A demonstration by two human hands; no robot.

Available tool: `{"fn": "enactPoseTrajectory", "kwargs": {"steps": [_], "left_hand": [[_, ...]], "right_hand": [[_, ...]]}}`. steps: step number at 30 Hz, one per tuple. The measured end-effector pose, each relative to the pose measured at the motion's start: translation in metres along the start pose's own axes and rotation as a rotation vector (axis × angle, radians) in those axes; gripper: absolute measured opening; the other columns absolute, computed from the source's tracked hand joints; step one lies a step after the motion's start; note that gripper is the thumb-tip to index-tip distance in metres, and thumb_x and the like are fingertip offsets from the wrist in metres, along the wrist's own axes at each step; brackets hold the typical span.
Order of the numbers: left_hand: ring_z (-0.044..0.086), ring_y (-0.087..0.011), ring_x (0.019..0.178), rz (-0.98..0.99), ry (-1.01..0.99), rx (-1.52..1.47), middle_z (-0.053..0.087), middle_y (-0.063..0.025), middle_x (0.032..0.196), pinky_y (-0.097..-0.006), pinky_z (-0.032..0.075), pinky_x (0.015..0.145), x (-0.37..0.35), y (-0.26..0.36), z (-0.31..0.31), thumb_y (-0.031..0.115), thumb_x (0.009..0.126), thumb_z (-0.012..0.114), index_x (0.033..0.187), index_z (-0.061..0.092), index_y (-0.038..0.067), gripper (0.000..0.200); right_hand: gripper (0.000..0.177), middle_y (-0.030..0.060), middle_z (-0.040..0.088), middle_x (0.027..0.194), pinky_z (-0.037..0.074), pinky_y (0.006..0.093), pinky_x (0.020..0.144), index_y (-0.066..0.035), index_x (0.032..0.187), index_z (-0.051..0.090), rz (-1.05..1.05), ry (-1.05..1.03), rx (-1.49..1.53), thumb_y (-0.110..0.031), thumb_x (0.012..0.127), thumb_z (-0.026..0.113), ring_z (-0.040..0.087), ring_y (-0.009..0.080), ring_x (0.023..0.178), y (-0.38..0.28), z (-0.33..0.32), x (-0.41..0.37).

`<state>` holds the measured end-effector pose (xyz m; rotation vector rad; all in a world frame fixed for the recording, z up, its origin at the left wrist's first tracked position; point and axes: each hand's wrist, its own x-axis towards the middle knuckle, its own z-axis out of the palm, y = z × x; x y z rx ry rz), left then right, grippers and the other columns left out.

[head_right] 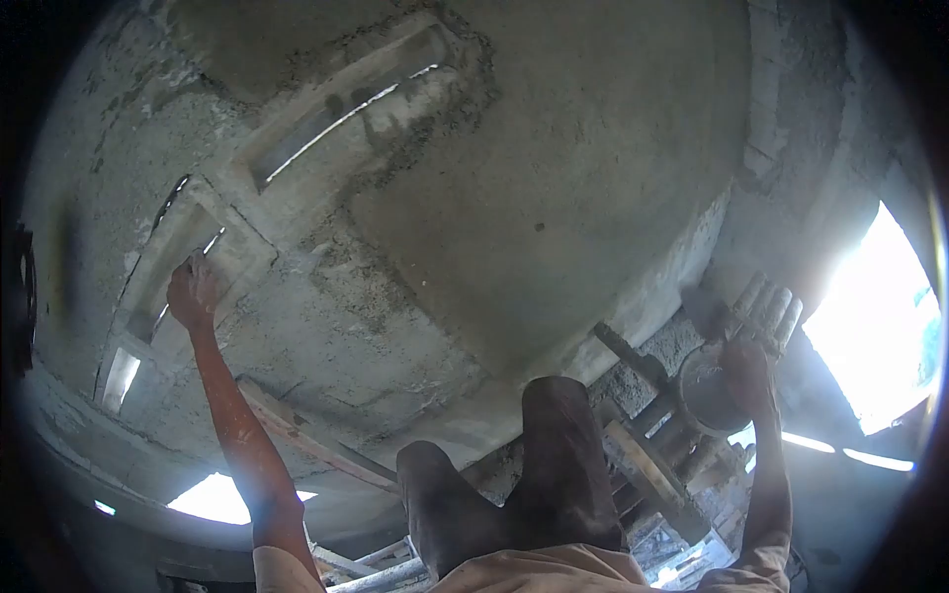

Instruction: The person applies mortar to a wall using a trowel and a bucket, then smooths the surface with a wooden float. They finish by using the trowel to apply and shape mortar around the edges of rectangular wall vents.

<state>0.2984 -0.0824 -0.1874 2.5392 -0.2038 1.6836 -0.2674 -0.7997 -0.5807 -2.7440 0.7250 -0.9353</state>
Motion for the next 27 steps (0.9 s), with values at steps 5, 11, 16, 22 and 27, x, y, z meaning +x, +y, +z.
{"fn": "enactPoseTrajectory", "kwargs": {"steps": [5,11,16,22,27], "left_hand": [[0.075,-0.0361,0.094,-0.016,-0.015,0.009,0.078,-0.0132,0.102,-0.0465,0.059,0.085,-0.003,0.014,-0.011,0.037,0.077,0.082,0.112,0.078,0.015,0.042],[0.073,-0.0383,0.093,0.008,-0.007,0.057,0.077,-0.0124,0.106,-0.0458,0.058,0.084,-0.004,0.018,-0.009,0.04,0.078,0.08,0.113,0.079,0.015,0.042],[0.074,-0.0373,0.094,-0.014,0.016,0.09,0.077,-0.0131,0.106,-0.0474,0.059,0.083,-0.007,0.025,-0.014,0.038,0.084,0.077,0.108,0.08,0.015,0.034],[0.074,-0.0373,0.09,0.111,0.12,0.181,0.077,-0.0109,0.103,-0.0472,0.059,0.08,-0.01,0.028,-0.014,0.04,0.086,0.076,0.106,0.081,0.018,0.03],[0.074,-0.0362,0.09,0.019,0.103,0.148,0.077,-0.0099,0.103,-0.0466,0.059,0.081,-0.011,0.034,-0.013,0.042,0.087,0.075,0.107,0.08,0.019,0.031]], "right_hand": [[0.03,0.022,0.07,0.093,0.054,0.0472,0.078,-0.006,0.119,0.064,0.074,-0.211,0.312,-0.019,0.093,0.071,0.069,0.0423,0.088,-0.218,-0.115,0.183],[0.03,0.0215,0.072,0.1,0.057,0.0477,0.082,-0.002,0.118,0.068,-0.636,0.223,0.275,-0.025,0.097,0.068,0.072,0.0394,0.089,-0.305,-0.137,0.305],[0.039,0.0196,0.073,0.096,0.058,0.0471,0.08,-0.003,0.113,0.07,-0.574,0.35,0.183,-0.04,0.103,0.061,0.072,0.0353,0.083,-0.361,-0.149,0.38],[0.043,0.0141,0.069,0.077,0.053,0.0459,0.066,-0.006,0.094,0.068,-0.571,0.399,-0.02,-0.046,0.105,0.058,0.067,0.0301,0.067,-0.398,-0.16,0.408],[0.04,0.0121,0.068,0.072,0.054,0.046,0.063,-0.008,0.097,0.071,-0.588,0.43,-0.037,-0.045,0.104,0.06,0.068,0.0325,0.066,-0.426,-0.167,0.408]]}}
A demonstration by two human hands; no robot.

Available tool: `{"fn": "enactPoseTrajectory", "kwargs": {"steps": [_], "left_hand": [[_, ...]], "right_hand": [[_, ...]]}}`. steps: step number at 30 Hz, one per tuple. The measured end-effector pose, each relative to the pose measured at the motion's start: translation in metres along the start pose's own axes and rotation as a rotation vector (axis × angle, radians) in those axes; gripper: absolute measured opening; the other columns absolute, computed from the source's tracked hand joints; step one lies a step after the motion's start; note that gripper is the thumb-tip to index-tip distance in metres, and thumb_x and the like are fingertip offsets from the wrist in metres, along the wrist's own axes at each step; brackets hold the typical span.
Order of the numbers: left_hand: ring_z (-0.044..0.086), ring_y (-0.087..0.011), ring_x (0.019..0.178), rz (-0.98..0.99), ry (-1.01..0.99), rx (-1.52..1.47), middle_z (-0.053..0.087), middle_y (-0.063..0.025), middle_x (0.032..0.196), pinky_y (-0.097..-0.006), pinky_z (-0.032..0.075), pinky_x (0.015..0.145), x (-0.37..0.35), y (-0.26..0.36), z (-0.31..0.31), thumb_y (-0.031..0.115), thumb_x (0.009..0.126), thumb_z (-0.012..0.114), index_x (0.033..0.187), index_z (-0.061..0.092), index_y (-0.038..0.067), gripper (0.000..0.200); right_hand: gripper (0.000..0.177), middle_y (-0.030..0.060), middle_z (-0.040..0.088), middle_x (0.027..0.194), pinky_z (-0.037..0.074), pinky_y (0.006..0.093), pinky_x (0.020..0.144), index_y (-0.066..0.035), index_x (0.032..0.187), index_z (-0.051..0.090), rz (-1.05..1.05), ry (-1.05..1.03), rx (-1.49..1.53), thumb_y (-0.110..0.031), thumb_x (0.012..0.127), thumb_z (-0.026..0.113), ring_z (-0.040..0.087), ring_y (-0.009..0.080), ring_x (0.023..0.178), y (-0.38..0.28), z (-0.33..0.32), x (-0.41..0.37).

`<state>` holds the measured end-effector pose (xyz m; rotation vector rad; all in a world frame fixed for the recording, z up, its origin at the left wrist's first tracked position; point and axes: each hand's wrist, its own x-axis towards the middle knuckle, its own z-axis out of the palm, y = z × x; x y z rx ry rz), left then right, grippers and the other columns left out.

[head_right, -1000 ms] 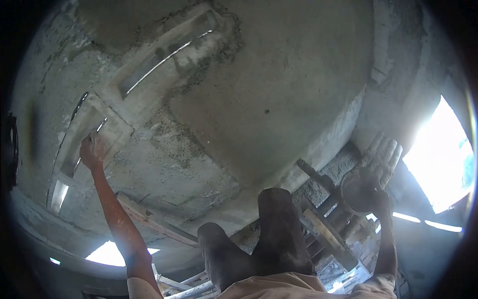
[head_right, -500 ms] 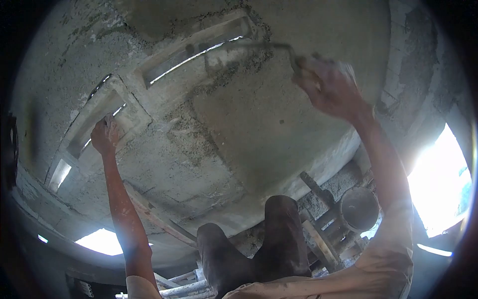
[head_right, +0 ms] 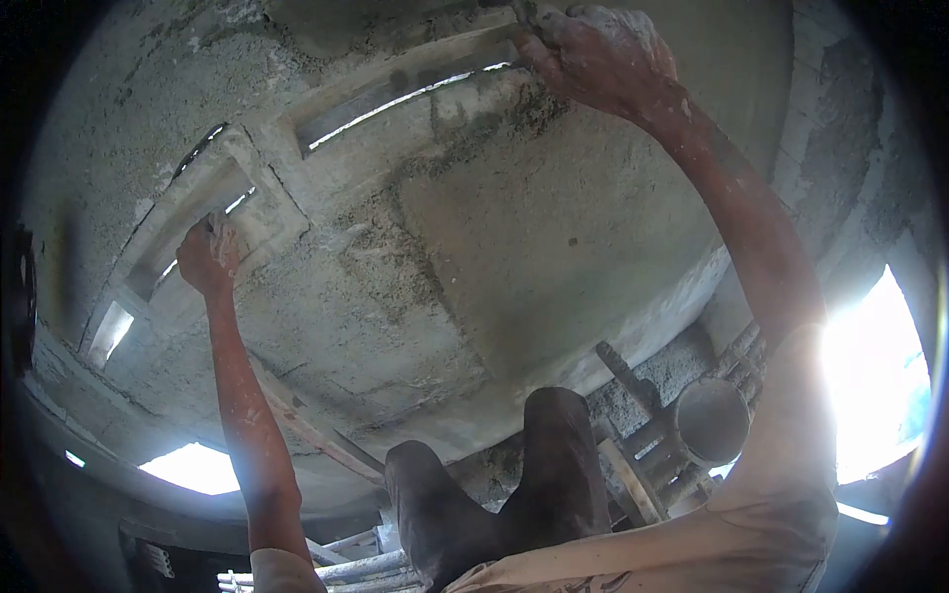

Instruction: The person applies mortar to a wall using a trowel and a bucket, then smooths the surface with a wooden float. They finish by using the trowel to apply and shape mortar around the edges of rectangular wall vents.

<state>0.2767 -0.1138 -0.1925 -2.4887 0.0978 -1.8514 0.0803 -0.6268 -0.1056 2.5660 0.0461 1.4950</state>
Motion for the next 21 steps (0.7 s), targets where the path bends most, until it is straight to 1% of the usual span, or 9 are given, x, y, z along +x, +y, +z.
{"fn": "enactPoseTrajectory", "kwargs": {"steps": [1,4,6,7,10,13,16,19,21], "left_hand": [[0.074,-0.036,0.091,0.003,0.026,0.008,0.077,-0.0099,0.102,-0.0467,0.059,0.082,0.0,0.0,0.0,0.042,0.086,0.076,0.107,0.08,0.019,0.031],[0.074,-0.0352,0.092,0.008,-0.033,0.028,0.078,-0.0098,0.103,-0.0463,0.058,0.083,0.002,-0.003,0.001,0.042,0.086,0.076,0.108,0.079,0.018,0.033],[0.074,-0.0342,0.092,-0.004,-0.062,0.028,0.078,-0.0093,0.102,-0.0452,0.058,0.084,0.002,-0.002,-0.001,0.042,0.085,0.077,0.108,0.079,0.019,0.033],[0.074,-0.0336,0.092,-0.012,-0.072,0.03,0.078,-0.009,0.101,-0.0447,0.058,0.084,0.003,-0.003,-0.003,0.042,0.085,0.077,0.108,0.079,0.019,0.033],[0.071,-0.032,0.094,-0.068,-0.072,-0.066,0.076,-0.0096,0.105,-0.0413,0.053,0.087,0.003,0.002,-0.005,0.038,0.08,0.079,0.107,0.077,0.013,0.036],[0.071,-0.0319,0.094,0.004,-0.028,-0.087,0.076,-0.0089,0.107,-0.0408,0.053,0.087,-0.001,-0.005,0.0,0.038,0.081,0.078,0.107,0.078,0.014,0.036],[0.072,-0.0354,0.095,-0.004,-0.098,0.038,0.076,-0.0064,0.115,-0.0454,0.057,0.086,0.002,-0.004,0.0,0.042,0.082,0.08,0.119,0.077,0.023,0.042],[0.072,-0.0347,0.093,-0.017,-0.105,0.035,0.077,-0.0073,0.113,-0.0441,0.056,0.086,0.002,-0.001,-0.003,0.045,0.084,0.078,0.116,0.078,0.022,0.04],[0.072,-0.0353,0.091,-0.034,-0.126,0.023,0.077,-0.0083,0.111,-0.0438,0.056,0.086,0.004,0.001,-0.004,0.049,0.085,0.075,0.113,0.079,0.021,0.04]], "right_hand": [[0.039,0.0123,0.069,0.074,0.054,0.0459,0.063,-0.008,0.099,0.072,0.02,-0.028,-0.013,-0.045,0.104,0.06,0.068,0.0328,0.067,-0.003,0.003,0.005],[0.038,0.0132,0.072,0.079,0.057,0.0465,0.065,-0.009,0.106,0.074,-0.123,0.109,-0.055,-0.044,0.104,0.06,0.072,0.0328,0.07,-0.013,0.021,0.008],[0.038,0.0138,0.073,0.082,0.058,0.0472,0.067,-0.01,0.112,0.073,-0.172,0.078,-0.04,-0.044,0.103,0.061,0.073,0.0332,0.072,0.012,0.044,0.012],[0.038,0.0141,0.074,0.084,0.059,0.0476,0.067,-0.01,0.115,0.073,-0.197,0.067,-0.031,-0.044,0.103,0.061,0.073,0.0334,0.073,0.007,0.039,0.015],[0.04,0.0146,0.074,0.084,0.059,0.0479,0.068,-0.009,0.117,0.071,-0.138,-0.017,-0.113,-0.044,0.103,0.061,0.074,0.0344,0.074,-0.012,0.016,0.012],[0.041,0.0141,0.074,0.085,0.06,0.0477,0.068,-0.01,0.119,0.07,-0.084,-0.098,-0.09,-0.046,0.102,0.061,0.074,0.0342,0.074,-0.02,0.017,-0.001],[0.041,0.0149,0.074,0.086,0.059,0.0475,0.067,-0.011,0.118,0.071,-0.104,-0.12,-0.154,-0.048,0.103,0.06,0.074,0.0337,0.074,-0.02,0.015,-0.001],[0.041,0.0161,0.074,0.086,0.059,0.0471,0.065,-0.013,0.118,0.071,-0.031,-0.008,-0.121,-0.049,0.102,0.06,0.074,0.0329,0.073,-0.019,0.023,0.007],[0.039,0.0166,0.074,0.087,0.059,0.0472,0.064,-0.013,0.117,0.071,-0.126,-0.033,-0.148,-0.048,0.103,0.06,0.074,0.0332,0.073,-0.01,0.03,0.001]]}}
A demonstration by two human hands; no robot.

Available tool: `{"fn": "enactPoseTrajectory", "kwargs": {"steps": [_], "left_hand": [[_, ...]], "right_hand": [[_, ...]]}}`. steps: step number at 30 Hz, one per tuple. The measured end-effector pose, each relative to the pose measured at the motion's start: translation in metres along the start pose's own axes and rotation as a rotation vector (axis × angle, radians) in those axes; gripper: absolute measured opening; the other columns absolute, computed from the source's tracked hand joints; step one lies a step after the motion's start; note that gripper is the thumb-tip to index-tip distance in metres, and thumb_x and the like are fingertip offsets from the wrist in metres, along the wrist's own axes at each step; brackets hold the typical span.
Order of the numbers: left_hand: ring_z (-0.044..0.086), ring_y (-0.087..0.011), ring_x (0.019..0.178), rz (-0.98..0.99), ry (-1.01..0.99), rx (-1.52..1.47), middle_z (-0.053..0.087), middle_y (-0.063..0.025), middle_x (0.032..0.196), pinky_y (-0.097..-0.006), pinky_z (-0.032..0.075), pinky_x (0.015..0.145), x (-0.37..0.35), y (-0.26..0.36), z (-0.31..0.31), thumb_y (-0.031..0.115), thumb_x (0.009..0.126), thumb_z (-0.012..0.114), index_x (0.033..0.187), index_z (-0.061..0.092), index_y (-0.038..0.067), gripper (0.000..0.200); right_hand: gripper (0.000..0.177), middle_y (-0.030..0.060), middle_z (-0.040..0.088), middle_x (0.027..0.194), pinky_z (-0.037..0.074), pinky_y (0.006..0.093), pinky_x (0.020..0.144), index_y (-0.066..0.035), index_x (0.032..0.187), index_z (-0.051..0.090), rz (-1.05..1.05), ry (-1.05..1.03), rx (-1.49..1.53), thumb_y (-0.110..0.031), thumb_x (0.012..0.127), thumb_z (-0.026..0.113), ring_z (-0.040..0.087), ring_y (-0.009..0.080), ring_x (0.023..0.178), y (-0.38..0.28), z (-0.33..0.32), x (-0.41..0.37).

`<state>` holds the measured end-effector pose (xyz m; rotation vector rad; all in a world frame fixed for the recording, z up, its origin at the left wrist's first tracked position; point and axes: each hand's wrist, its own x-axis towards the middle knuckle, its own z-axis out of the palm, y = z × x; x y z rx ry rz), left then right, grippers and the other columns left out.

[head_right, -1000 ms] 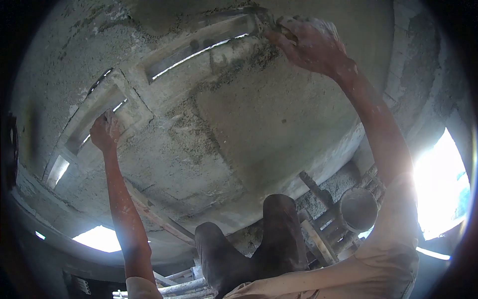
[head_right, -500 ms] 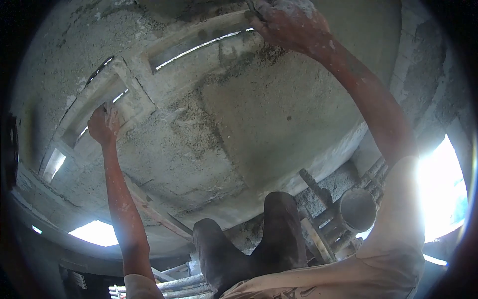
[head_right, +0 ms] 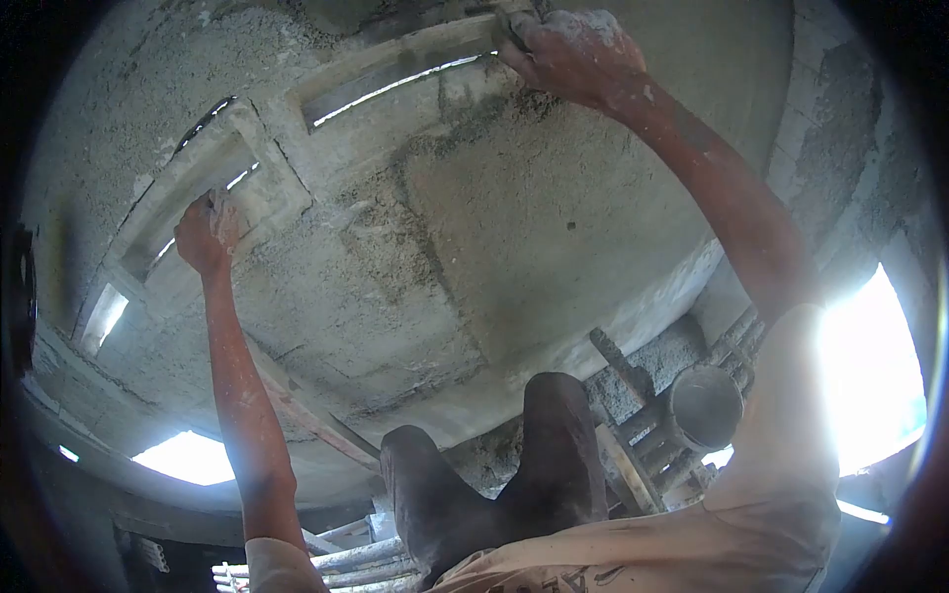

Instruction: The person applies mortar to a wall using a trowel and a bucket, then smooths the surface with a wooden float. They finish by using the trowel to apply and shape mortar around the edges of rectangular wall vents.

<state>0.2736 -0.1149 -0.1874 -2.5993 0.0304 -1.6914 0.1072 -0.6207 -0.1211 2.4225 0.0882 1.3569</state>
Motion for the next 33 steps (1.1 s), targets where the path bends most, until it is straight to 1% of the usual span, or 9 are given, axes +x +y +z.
{"fn": "enactPoseTrajectory", "kwargs": {"steps": [7,10,13,16,19,22,25,30,33], "left_hand": [[0.073,-0.0317,0.09,-0.047,0.034,-0.088,0.077,-0.0109,0.099,-0.0427,0.055,0.082,0.0,0.01,-0.011,0.043,0.083,0.076,0.1,0.078,0.014,0.034],[0.074,-0.0317,0.091,-0.007,0.046,-0.066,0.077,-0.012,0.097,-0.0435,0.056,0.082,0.003,0.006,-0.007,0.042,0.081,0.078,0.097,0.077,0.013,0.033],[0.073,-0.0316,0.091,0.069,0.041,-0.062,0.077,-0.0118,0.095,-0.0437,0.056,0.084,0.0,0.011,-0.019,0.042,0.081,0.078,0.097,0.077,0.013,0.034],[0.073,-0.0315,0.095,0.072,-0.009,-0.086,0.077,-0.01,0.103,-0.0447,0.052,0.081,0.002,0.002,-0.011,0.042,0.082,0.077,0.107,0.077,0.016,0.037],[0.073,-0.0314,0.095,0.05,-0.021,-0.095,0.077,-0.0096,0.101,-0.0442,0.053,0.082,0.0,0.009,-0.018,0.041,0.082,0.078,0.108,0.076,0.015,0.037],[0.074,-0.0312,0.089,0.037,0.07,-0.135,0.077,-0.0107,0.093,-0.0419,0.056,0.081,-0.003,0.011,-0.021,0.037,0.077,0.082,0.101,0.078,0.013,0.034],[0.074,-0.0323,0.091,-0.007,-0.019,-0.046,0.077,-0.0092,0.1,-0.0428,0.055,0.083,0.003,-0.004,0.004,0.043,0.08,0.08,0.106,0.076,0.013,0.039],[0.074,-0.0322,0.091,0.05,0.009,-0.123,0.076,-0.009,0.1,-0.0429,0.055,0.082,0.0,-0.005,0.002,0.043,0.077,0.082,0.104,0.077,0.014,0.041],[0.072,-0.029,0.09,0.014,0.04,-0.121,0.076,-0.0074,0.097,-0.0403,0.054,0.081,0.0,0.003,-0.011,0.042,0.074,0.086,0.103,0.077,0.014,0.041]], "right_hand": [[0.036,0.0152,0.074,0.081,0.059,0.0481,0.064,-0.01,0.11,0.071,0.009,0.012,0.061,-0.043,0.104,0.06,0.074,0.0329,0.071,-0.012,-0.001,0.002],[0.034,0.0145,0.073,0.077,0.059,0.0479,0.064,-0.01,0.11,0.071,-0.049,0.137,0.169,-0.042,0.104,0.06,0.074,0.0323,0.071,-0.027,-0.003,0.009],[0.039,0.0158,0.074,0.079,0.062,0.0457,0.068,-0.007,0.103,0.072,0.045,-0.044,0.127,-0.042,0.105,0.056,0.075,0.0327,0.075,-0.056,-0.01,0.023],[0.041,0.015,0.072,0.076,0.059,0.0477,0.066,-0.007,0.104,0.072,-0.092,-0.045,0.051,-0.045,0.105,0.056,0.074,0.0352,0.072,-0.064,-0.034,0.011],[0.053,0.0151,0.067,0.069,0.056,0.0464,0.062,-0.001,0.093,0.072,0.02,-0.028,0.299,-0.049,0.107,0.053,0.07,0.0313,0.064,-0.069,-0.024,-0.007],[0.061,0.0114,0.061,0.063,0.052,0.0442,0.058,0.001,0.081,0.068,0.284,-0.199,0.821,-0.052,0.107,0.051,0.065,0.0254,0.06,-0.08,-0.013,-0.032],[0.072,0.0123,0.06,0.069,0.055,0.0432,0.063,0.005,0.092,0.069,0.413,-0.461,0.909,-0.062,0.104,0.046,0.066,0.0222,0.076,-0.099,-0.004,-0.018],[0.071,0.0063,0.056,0.062,0.049,0.0384,0.053,-0.003,0.075,0.061,0.551,-0.608,1.066,-0.068,0.1,0.049,0.059,0.0183,0.058,-0.099,-0.013,-0.029],[0.068,0.0029,0.052,0.057,0.045,0.0369,0.047,-0.008,0.069,0.055,0.52,-0.607,1.134,-0.069,0.099,0.051,0.053,0.015,0.048,-0.103,-0.02,-0.013]]}}
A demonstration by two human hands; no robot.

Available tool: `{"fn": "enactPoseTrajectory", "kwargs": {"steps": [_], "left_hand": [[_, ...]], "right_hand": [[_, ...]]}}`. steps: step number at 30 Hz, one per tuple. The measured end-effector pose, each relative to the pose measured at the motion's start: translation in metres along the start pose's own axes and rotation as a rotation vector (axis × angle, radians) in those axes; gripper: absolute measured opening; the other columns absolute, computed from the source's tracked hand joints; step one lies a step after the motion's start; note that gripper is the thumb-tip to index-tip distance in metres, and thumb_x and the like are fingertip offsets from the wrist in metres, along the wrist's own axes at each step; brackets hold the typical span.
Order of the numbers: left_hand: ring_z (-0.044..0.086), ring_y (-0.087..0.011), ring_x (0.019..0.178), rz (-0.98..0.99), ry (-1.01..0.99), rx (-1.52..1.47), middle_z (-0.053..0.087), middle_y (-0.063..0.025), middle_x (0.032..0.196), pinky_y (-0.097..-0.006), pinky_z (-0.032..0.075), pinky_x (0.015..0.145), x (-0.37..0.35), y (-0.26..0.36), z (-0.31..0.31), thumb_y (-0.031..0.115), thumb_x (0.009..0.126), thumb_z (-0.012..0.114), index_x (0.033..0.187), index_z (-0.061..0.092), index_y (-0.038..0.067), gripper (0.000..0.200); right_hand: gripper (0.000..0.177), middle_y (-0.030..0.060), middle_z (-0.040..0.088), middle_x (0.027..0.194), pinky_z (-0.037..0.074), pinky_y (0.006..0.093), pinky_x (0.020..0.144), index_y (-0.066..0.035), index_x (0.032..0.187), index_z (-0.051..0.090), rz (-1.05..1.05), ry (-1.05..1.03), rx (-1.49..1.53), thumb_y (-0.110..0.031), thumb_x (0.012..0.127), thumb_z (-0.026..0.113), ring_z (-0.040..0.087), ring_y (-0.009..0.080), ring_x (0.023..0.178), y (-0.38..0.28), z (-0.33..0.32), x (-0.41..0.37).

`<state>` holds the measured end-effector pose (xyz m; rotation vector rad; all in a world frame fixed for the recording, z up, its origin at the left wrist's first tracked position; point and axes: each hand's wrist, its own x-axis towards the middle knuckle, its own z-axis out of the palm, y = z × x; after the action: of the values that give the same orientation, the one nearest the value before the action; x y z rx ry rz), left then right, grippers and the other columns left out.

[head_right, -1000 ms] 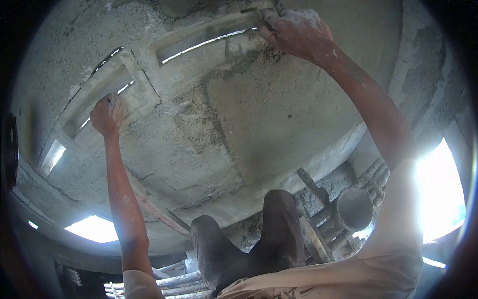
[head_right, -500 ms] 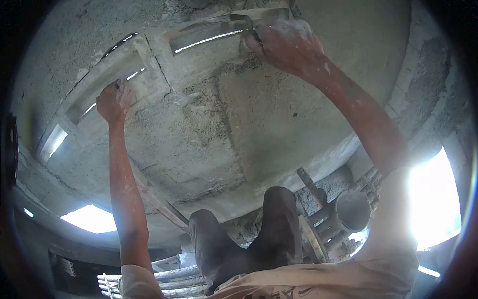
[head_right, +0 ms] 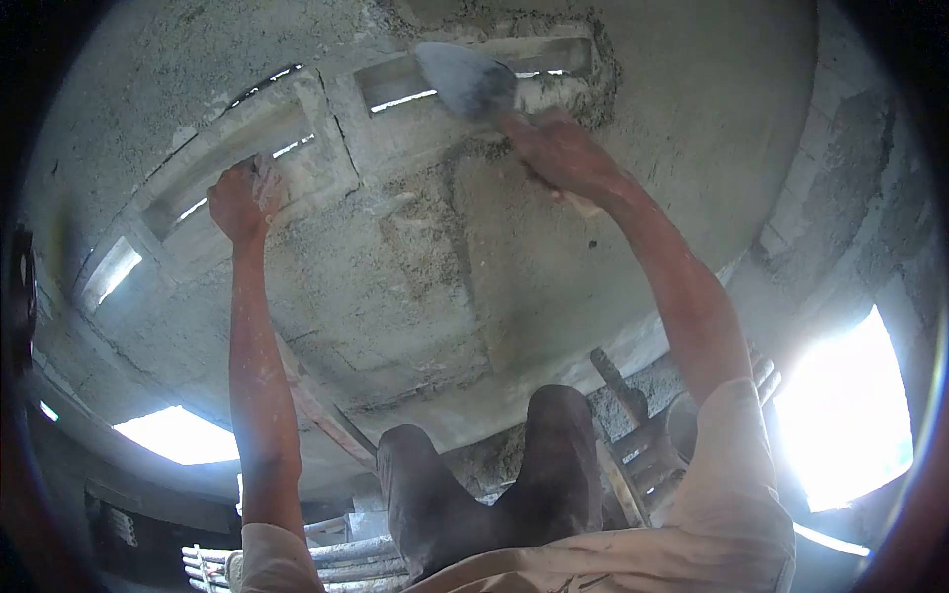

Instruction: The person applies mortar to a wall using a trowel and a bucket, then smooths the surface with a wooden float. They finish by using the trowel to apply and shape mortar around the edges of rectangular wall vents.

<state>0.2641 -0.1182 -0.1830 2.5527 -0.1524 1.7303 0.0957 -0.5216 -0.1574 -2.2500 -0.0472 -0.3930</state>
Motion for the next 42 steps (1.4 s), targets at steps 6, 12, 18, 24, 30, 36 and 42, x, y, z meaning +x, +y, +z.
{"fn": "enactPoseTrajectory", "kwargs": {"steps": [6,12,18,24,30,36,42], "left_hand": [[0.072,-0.0263,0.088,0.12,0.117,-0.022,0.076,-0.0062,0.094,-0.0394,0.052,0.079,-0.008,-0.009,0.005,0.042,0.071,0.089,0.101,0.077,0.014,0.043],[0.072,-0.0279,0.088,0.062,0.03,-0.025,0.076,-0.0089,0.094,-0.0395,0.052,0.079,-0.004,0.0,0.003,0.039,0.074,0.085,0.102,0.078,0.014,0.038],[0.072,-0.0282,0.087,0.013,0.067,0.031,0.077,-0.0092,0.097,-0.0398,0.052,0.08,-0.004,-0.012,0.017,0.032,0.085,0.077,0.102,0.078,0.015,0.024],[0.07,-0.0273,0.1,0.046,-0.161,0.044,0.074,-0.0074,0.106,-0.0406,0.052,0.086,0.002,0.008,-0.012,0.04,0.076,0.085,0.116,0.074,0.017,0.048],[0.07,-0.0247,0.097,0.018,-0.128,0.019,0.074,-0.0052,0.104,-0.0393,0.05,0.085,-0.002,0.015,-0.021,0.043,0.076,0.084,0.114,0.074,0.018,0.046],[0.07,-0.0216,0.09,0.216,0.169,0.004,0.074,-0.0016,0.101,-0.0391,0.047,0.08,-0.007,-0.013,0.017,0.043,0.08,0.079,0.109,0.076,0.02,0.037],[0.072,-0.0186,0.09,0.171,0.091,0.013,0.076,0.0013,0.097,-0.04,0.046,0.076,-0.008,0.0,-0.005,0.043,0.083,0.078,0.103,0.078,0.02,0.03]], "right_hand": [[0.064,0.0002,0.046,0.051,0.04,0.0357,0.044,-0.011,0.064,0.053,-0.036,0.02,-0.035,-0.065,0.099,0.053,0.047,0.0129,0.044,-0.028,0.013,-0.009],[0.067,0.0008,0.048,0.051,0.043,0.0361,0.047,-0.01,0.064,0.053,0.025,0.088,-0.005,-0.067,0.099,0.052,0.049,0.0139,0.044,-0.013,0.016,-0.01],[0.068,0.0006,0.046,0.052,0.047,0.0393,0.055,-0.007,0.063,0.05,0.068,0.138,0.024,-0.065,0.099,0.051,0.049,0.0164,0.047,-0.017,0.023,-0.003],[0.063,0.0021,0.048,0.055,0.044,0.0377,0.05,-0.004,0.076,0.056,0.052,0.06,0.05,-0.062,0.102,0.051,0.05,0.0167,0.048,-0.014,0.02,-0.008],[0.069,0.0049,0.047,0.056,0.047,0.0402,0.053,-0.002,0.075,0.058,-0.103,0.099,-0.043,-0.064,0.103,0.048,0.054,0.0161,0.052,-0.034,0.047,0.01],[0.074,0.0162,0.059,0.065,0.052,0.0473,0.065,0.004,0.073,0.061,-0.301,0.175,-0.429,-0.062,0.104,0.046,0.062,0.0247,0.063,-0.053,0.041,0.02],[0.069,0.0236,0.064,0.07,0.054,0.0527,0.077,0.008,0.084,0.066,-0.247,0.122,-0.434,-0.052,0.107,0.042,0.068,0.0354,0.073,-0.074,0.033,0.015]]}}
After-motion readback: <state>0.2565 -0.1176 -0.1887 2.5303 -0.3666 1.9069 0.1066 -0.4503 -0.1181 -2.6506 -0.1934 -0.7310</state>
